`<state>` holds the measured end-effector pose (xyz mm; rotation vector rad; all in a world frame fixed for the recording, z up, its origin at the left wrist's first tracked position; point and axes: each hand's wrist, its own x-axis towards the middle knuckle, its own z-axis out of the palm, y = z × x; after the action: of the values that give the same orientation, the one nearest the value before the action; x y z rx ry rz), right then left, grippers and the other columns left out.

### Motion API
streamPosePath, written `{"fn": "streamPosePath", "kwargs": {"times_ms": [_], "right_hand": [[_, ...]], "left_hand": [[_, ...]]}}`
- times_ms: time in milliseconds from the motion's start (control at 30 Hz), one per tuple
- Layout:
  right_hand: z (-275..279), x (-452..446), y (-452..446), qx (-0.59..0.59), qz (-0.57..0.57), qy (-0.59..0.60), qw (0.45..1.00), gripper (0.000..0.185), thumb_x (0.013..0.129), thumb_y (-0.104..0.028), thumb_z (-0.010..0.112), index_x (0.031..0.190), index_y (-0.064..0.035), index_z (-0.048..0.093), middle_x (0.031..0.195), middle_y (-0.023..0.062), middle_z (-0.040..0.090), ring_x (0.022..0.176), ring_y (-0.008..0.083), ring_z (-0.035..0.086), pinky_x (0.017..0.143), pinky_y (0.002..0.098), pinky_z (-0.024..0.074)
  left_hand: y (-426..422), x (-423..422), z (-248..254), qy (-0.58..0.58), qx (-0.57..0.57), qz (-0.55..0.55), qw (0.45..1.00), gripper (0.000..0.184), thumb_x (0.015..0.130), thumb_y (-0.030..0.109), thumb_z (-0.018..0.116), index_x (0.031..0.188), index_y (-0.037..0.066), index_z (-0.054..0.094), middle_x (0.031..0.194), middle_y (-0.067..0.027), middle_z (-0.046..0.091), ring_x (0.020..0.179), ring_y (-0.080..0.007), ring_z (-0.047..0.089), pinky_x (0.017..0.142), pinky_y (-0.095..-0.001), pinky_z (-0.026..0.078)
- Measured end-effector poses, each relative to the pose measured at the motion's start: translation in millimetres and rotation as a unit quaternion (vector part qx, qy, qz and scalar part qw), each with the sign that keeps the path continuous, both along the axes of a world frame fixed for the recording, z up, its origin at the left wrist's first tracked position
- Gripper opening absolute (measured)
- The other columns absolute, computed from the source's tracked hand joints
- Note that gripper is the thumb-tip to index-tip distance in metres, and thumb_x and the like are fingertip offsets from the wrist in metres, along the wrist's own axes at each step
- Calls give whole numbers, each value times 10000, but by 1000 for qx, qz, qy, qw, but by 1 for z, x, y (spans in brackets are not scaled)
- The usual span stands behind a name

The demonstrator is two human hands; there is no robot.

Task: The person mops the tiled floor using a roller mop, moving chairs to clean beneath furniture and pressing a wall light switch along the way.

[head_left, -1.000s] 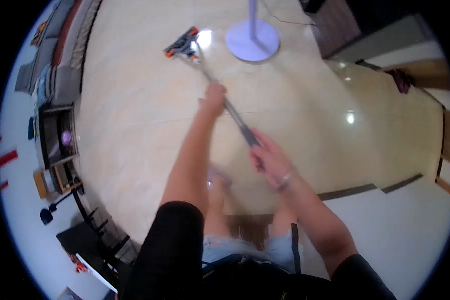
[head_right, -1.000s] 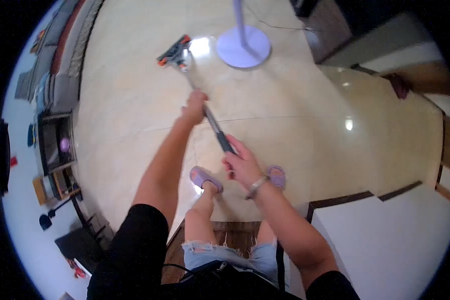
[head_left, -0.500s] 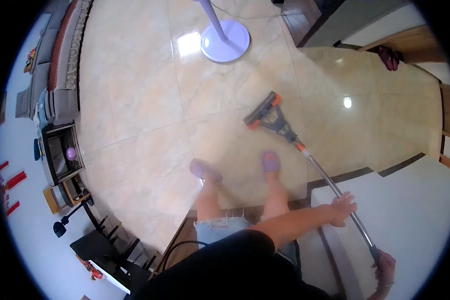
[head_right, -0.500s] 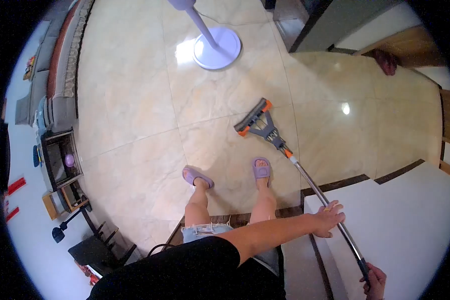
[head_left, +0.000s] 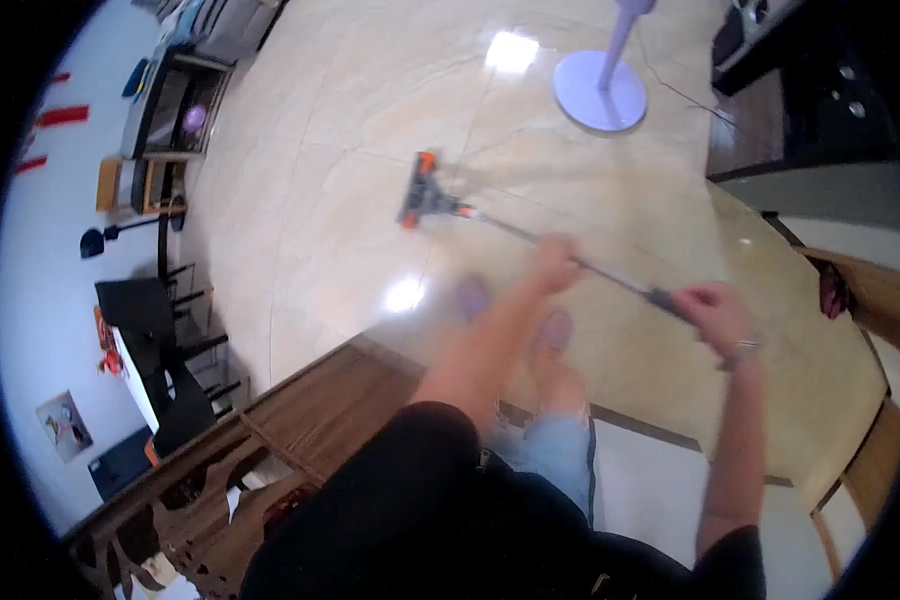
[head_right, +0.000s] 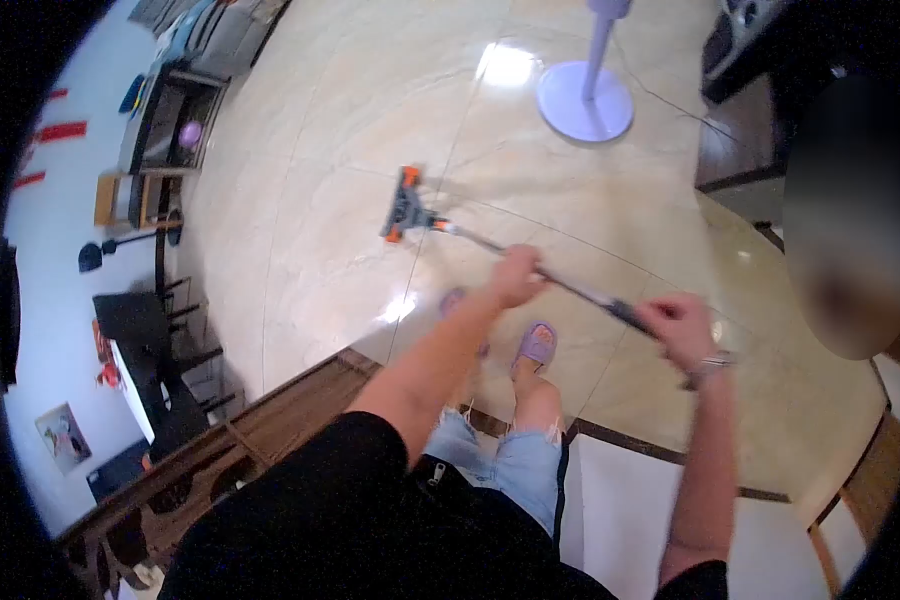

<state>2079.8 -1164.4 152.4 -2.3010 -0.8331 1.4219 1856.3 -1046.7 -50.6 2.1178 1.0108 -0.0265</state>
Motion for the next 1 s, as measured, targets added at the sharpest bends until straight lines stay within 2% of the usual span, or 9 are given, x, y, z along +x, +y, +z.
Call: {"fn": "streamPosePath", "kwargs": {"times_ms": [100, 200, 367, 433, 500, 600, 733, 900, 1000], "right_hand": [[-83, -137, 14, 15, 96, 188, 977, 304, 791, -220, 612, 1050, -61, 610, 776, 70, 649, 677, 155, 583, 643, 300, 472], [-121, -217, -35, 130, 216, 55, 966, 365, 798, -180, 583, 1159, -129, 561, 966, 158, 625, 834, 248, 600, 727, 337, 467], [-36, -117, -148, -103, -30, 116, 987, 316, 856, -167, 567, 1122, 4, 563, 937, 55, 629, 830, 113, 568, 760, 250, 456], [63, -79, -170, -164, 30, -79, 983, 219, 866, -182, 558, 898, 24, 625, 737, 22, 591, 639, 80, 515, 577, 222, 424], [127, -41, -245, -92, -140, -50, 985, 240, 833, -242, 591, 735, -24, 569, 551, 28, 512, 410, 86, 428, 367, 228, 349], [198, -106, -157, -233, -63, -141, 960, 241, 872, -293, 546, 873, -56, 593, 604, 24, 544, 462, 81, 396, 397, 211, 297], [137, -136, -133, -194, -75, -77, 975, 232, 846, -270, 574, 813, -40, 578, 568, 43, 536, 371, 84, 418, 330, 218, 325], [31, -259, 6, -166, 33, 109, 980, 263, 862, -264, 556, 1016, -55, 596, 669, 5, 534, 416, 55, 409, 346, 195, 312], [-38, -365, 77, -147, 95, 284, 943, 383, 891, -233, 483, 1256, -118, 470, 713, 14, 536, 464, 83, 443, 411, 234, 394]], "left_hand": [[12, -153, -31, 248, 41, 40, 967, 517, 697, 287, 679, 1132, 98, 472, 1276, -172, 396, 1236, -321, 325, 968, -400, 350], [1, -198, 5, 376, 46, 46, 925, 483, 736, 239, 635, 1160, 78, 469, 1336, -199, 339, 1287, -312, 256, 1003, -411, 316], [-119, -131, -29, 218, -207, -205, 931, 357, 809, 228, 536, 1113, 43, 504, 1094, -191, 529, 1055, -323, 497, 876, -403, 399], [-187, -66, 5, -6, -155, -227, 961, 289, 755, 176, 562, 1021, 75, 514, 981, -154, 529, 973, -309, 510, 796, -408, 431], [-195, -38, 85, -176, -143, -195, 954, 280, 698, 168, 605, 962, 104, 538, 942, -123, 537, 992, -309, 506, 762, -437, 451], [-186, -29, 115, -145, -236, -178, 944, 299, 674, 204, 627, 944, 97, 554, 938, -110, 554, 1029, -308, 502, 749, -470, 461], [-141, -81, 64, -76, -198, -199, 957, 244, 667, 234, 627, 867, 96, 612, 858, -109, 582, 921, -305, 560, 684, -476, 479], [-20, -251, -12, 6, -140, 92, 986, 173, 657, 278, 646, 722, 118, 641, 857, -158, 567, 890, -327, 518, 752, -421, 434], [29, -360, -43, 118, -50, 275, 953, 278, 682, 113, 625, 950, 141, 557, 1203, -148, 337, 1141, -317, 350, 916, -433, 354]]}}
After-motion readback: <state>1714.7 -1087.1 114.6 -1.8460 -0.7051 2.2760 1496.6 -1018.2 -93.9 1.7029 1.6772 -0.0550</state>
